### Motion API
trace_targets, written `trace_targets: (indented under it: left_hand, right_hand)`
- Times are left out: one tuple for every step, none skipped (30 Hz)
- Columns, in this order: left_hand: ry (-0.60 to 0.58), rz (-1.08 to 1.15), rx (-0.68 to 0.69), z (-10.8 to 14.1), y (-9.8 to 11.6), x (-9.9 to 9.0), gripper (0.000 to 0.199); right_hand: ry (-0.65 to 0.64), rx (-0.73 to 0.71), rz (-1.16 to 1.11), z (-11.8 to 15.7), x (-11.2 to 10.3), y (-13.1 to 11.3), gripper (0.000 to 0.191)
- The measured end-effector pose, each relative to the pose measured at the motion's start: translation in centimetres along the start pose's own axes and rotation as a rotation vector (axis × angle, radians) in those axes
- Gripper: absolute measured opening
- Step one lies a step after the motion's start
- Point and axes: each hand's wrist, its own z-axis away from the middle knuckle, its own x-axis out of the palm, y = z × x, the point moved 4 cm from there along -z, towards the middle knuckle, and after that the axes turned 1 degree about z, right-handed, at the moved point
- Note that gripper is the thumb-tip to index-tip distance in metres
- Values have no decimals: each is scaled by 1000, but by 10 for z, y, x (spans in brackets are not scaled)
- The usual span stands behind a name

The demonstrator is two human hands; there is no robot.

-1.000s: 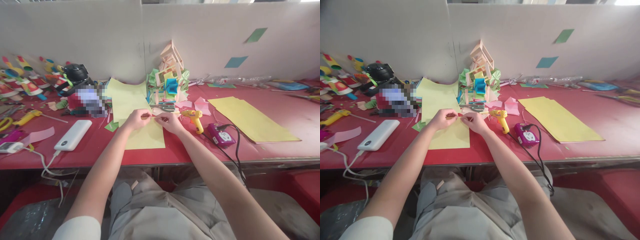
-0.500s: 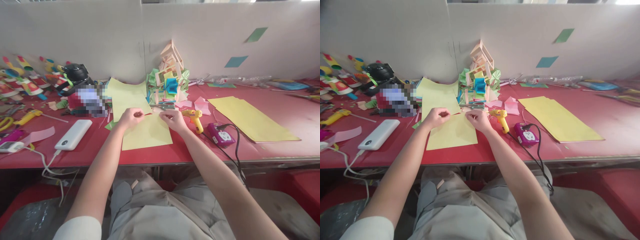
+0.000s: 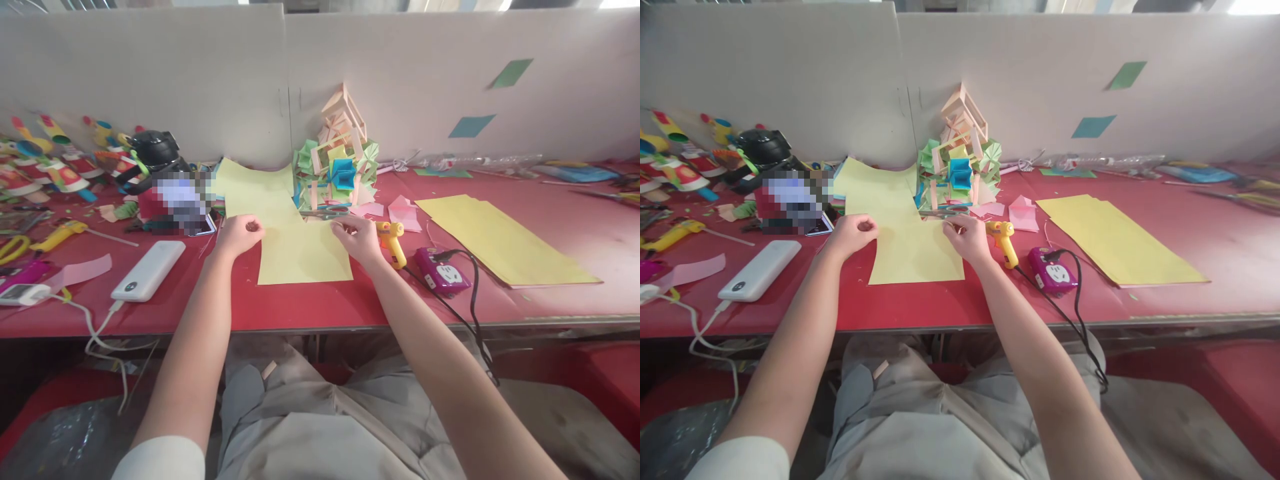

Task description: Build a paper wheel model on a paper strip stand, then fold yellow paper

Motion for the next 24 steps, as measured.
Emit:
trace_targets:
  left_hand:
    - [12, -14, -10, -1, -2, -1, 8]
    - [27, -28, -20, -1, -5, -1, 7]
    - [44, -39, -31, -2, -7, -2, 6]
    - [63, -45, -40, -2, -9, -2, 6]
    - [86, -45, -44, -2, -10, -3, 7]
    - [114, -37, -38, -2, -9, -4, 7]
    - [150, -24, -16, -2, -7, -4, 7]
    - [191, -10, 25, -1, -2, -4, 8]
    - [230, -2, 88, 0, 5, -4, 13]
    - [259, 0, 170, 1, 13, -3, 20]
    - [267, -5, 264, 2, 23, 0, 27]
    - [251, -20, 362, 3, 33, 4, 33]
    - [212, -35, 445, 4, 42, 10, 38]
    - [166, -50, 497, 4, 50, 16, 40]
    - [120, -65, 522, 4, 56, 22, 40]
    - [85, -79, 522, 4, 60, 26, 36]
    - [65, -92, 506, 3, 63, 30, 31]
    - [56, -100, 485, 2, 65, 32, 27]
    - [51, -96, 462, 2, 65, 33, 24]
    - [46, -76, 436, 1, 64, 33, 22]
    - [41, -42, 405, 0, 62, 32, 21]
    - [41, 4, 368, -1, 58, 31, 20]
    - [48, 53, 327, -2, 53, 29, 18]
    - [65, 96, 285, -3, 48, 26, 17]
  right_hand:
    - [4, -6, 0, 0, -1, 0, 18]
    - [18, -4, -3, 0, -2, 0, 18]
    - [38, 7, -10, -1, -4, 0, 18]
    - [61, 26, -21, -1, -6, 1, 18]
    - [81, 46, -36, -2, -7, 3, 19]
    - [88, 62, -55, -3, -8, 4, 20]
    - [82, 70, -76, -3, -8, 4, 21]
    - [61, 70, -95, -4, -7, 4, 21]
    - [31, 62, -110, -4, -6, 3, 22]
    - [-5, 49, -120, -4, -3, 2, 23]
    - [-41, 36, -125, -3, -1, 1, 24]
    - [-73, 24, -128, -2, 1, -1, 25]
    - [-98, 12, -132, -1, 3, -2, 27]
    - [-115, 2, -138, -1, 4, -4, 28]
    - [-122, -4, -145, 0, 4, -5, 29]
    - [-118, -4, -151, 0, 4, -5, 30]
    - [-106, -1, -154, 0, 4, -5, 30]
    - [-89, 6, -151, 0, 3, -4, 32]
    - [-73, 15, -146, -1, 2, -2, 34]
    - [-65, 27, -152, -2, 2, 0, 36]
    - [-66, 44, -172, -3, 3, 2, 37]
    - [-75, 69, -205, -4, 4, 5, 37]
    - [-88, 105, -243, -5, 5, 8, 38]
    - [-96, 152, -281, -5, 6, 11, 40]
